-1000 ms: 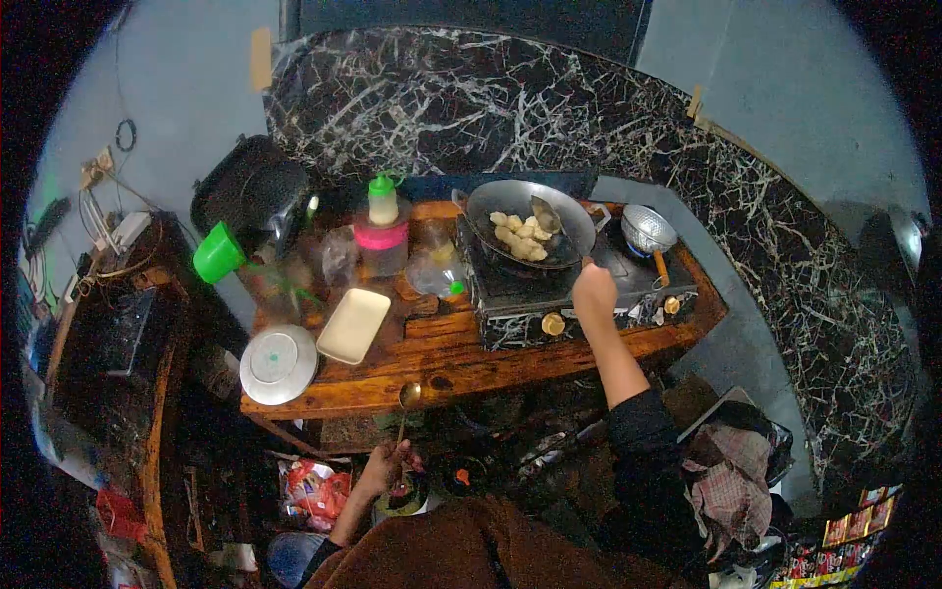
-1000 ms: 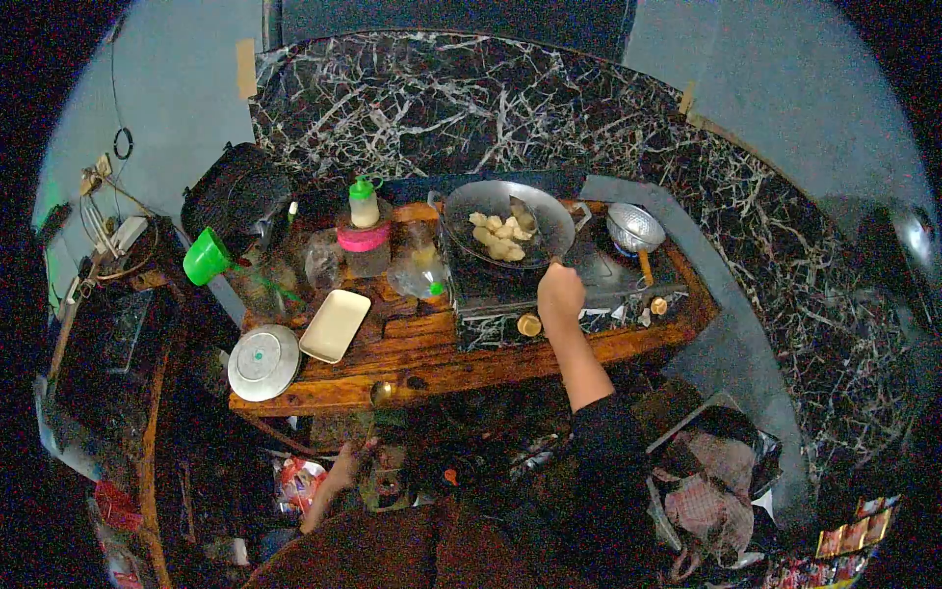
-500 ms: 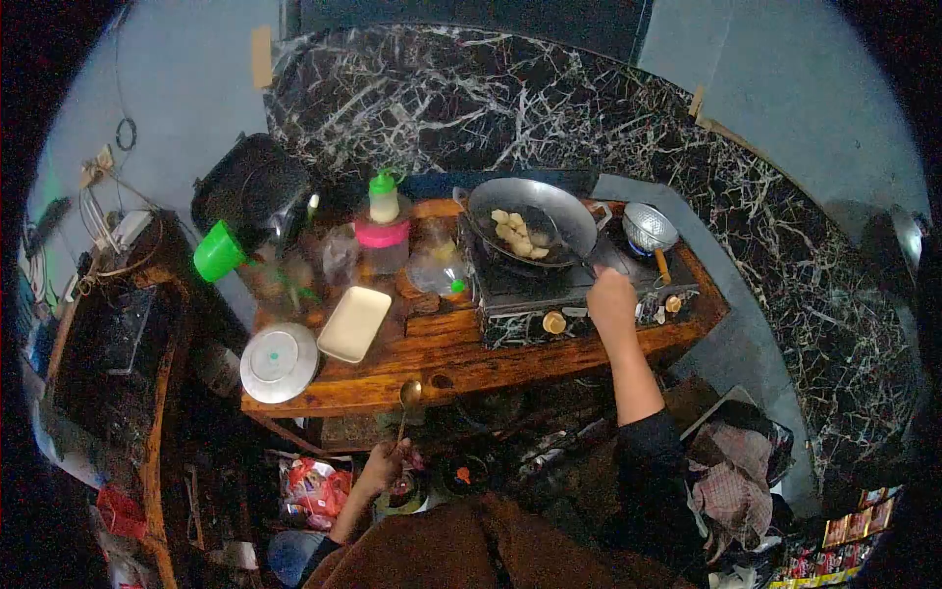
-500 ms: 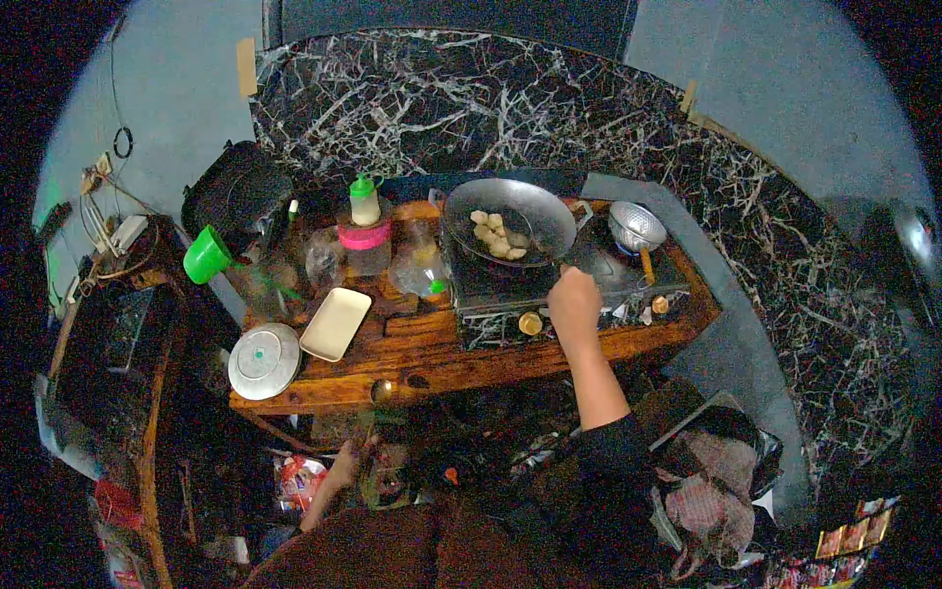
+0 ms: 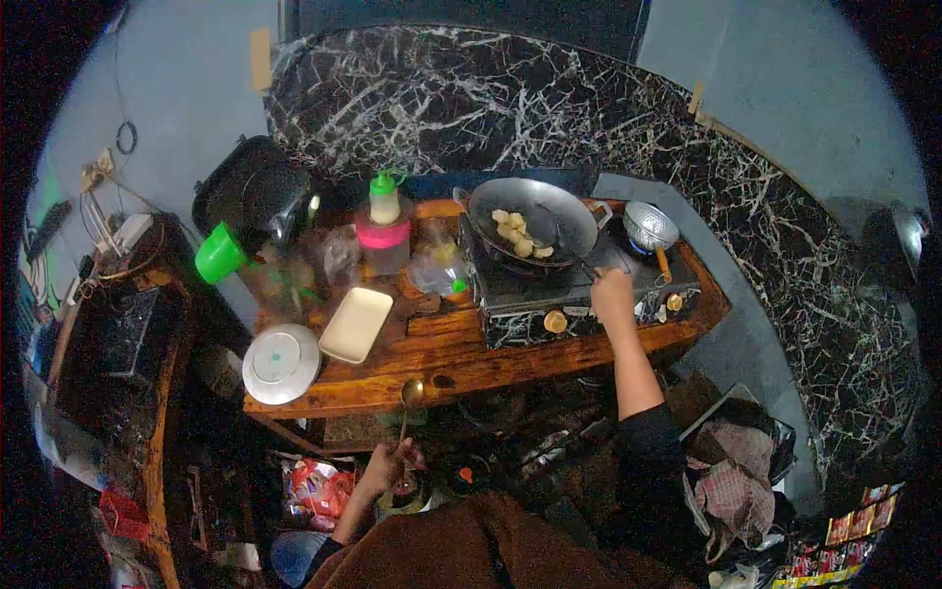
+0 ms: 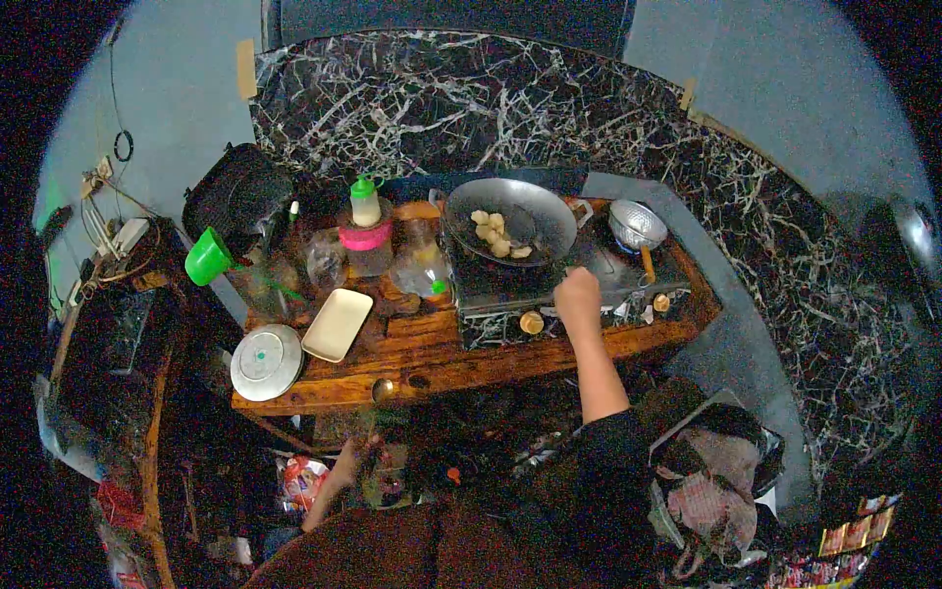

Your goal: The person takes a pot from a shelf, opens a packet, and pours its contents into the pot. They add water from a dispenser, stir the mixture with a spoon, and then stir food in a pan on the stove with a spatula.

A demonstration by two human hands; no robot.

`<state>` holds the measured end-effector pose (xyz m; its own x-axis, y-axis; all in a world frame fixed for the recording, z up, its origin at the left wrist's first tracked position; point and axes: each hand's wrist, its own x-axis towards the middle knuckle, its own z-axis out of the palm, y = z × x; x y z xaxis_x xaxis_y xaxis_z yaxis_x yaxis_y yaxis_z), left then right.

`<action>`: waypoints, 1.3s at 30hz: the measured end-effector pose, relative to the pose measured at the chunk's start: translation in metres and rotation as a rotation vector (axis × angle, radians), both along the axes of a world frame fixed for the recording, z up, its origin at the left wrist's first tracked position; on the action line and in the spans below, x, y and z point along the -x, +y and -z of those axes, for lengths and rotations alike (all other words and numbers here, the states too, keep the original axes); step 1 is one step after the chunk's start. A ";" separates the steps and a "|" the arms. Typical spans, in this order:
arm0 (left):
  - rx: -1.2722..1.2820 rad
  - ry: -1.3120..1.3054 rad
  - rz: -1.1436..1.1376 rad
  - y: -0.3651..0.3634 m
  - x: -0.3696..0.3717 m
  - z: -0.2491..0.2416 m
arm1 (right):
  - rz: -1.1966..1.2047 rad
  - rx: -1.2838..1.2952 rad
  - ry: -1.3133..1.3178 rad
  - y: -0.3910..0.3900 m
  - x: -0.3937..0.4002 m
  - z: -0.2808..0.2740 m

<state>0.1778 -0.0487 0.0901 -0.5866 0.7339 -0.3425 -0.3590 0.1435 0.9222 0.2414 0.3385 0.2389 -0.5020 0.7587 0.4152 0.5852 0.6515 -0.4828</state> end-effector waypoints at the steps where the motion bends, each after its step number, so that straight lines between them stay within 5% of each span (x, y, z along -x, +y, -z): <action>1: -0.057 0.053 -0.026 0.000 -0.001 0.002 | -0.004 -0.002 0.002 0.001 0.000 0.001; 7: 0.055 -0.015 -0.160 0.007 -0.008 -0.013 | -0.053 0.034 0.106 -0.030 -0.013 -0.026; 11: 0.087 0.143 -0.008 0.003 0.001 0.008 | -0.047 0.024 0.026 -0.044 -0.015 -0.035; 16: -0.101 0.010 -0.058 0.005 0.003 0.040 | 0.014 -0.072 -0.042 -0.036 -0.008 -0.023; 19: 0.079 -0.079 -0.031 0.003 -0.002 -0.003 | -0.015 -0.148 -0.041 -0.039 -0.008 -0.023; 23: -0.026 -0.164 -0.095 0.005 -0.003 0.004 | 0.008 -0.130 -0.030 -0.039 -0.007 -0.018; 25: 0.022 0.175 -0.109 0.006 -0.009 -0.009 | -0.014 -0.147 -0.032 -0.037 -0.007 -0.019; 29: 0.198 0.121 0.008 0.003 -0.004 -0.013 | -0.027 -0.146 -0.033 -0.035 -0.004 -0.020; 32: -0.074 -0.021 -0.065 0.003 -0.004 -0.001 | -0.012 -0.137 -0.060 -0.043 -0.003 -0.028; 35: -0.072 0.389 0.020 -0.001 -0.003 -0.014 | -0.006 -0.156 -0.051 -0.035 -0.003 -0.031; 39: 0.114 0.163 0.018 -0.001 0.002 0.005 | 0.057 -0.166 -0.050 -0.021 0.004 -0.032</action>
<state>0.1757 -0.0496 0.0847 -0.6279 0.7069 -0.3255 -0.2025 0.2555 0.9454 0.2378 0.3171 0.2712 -0.4834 0.7095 0.5127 0.6444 0.6848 -0.3403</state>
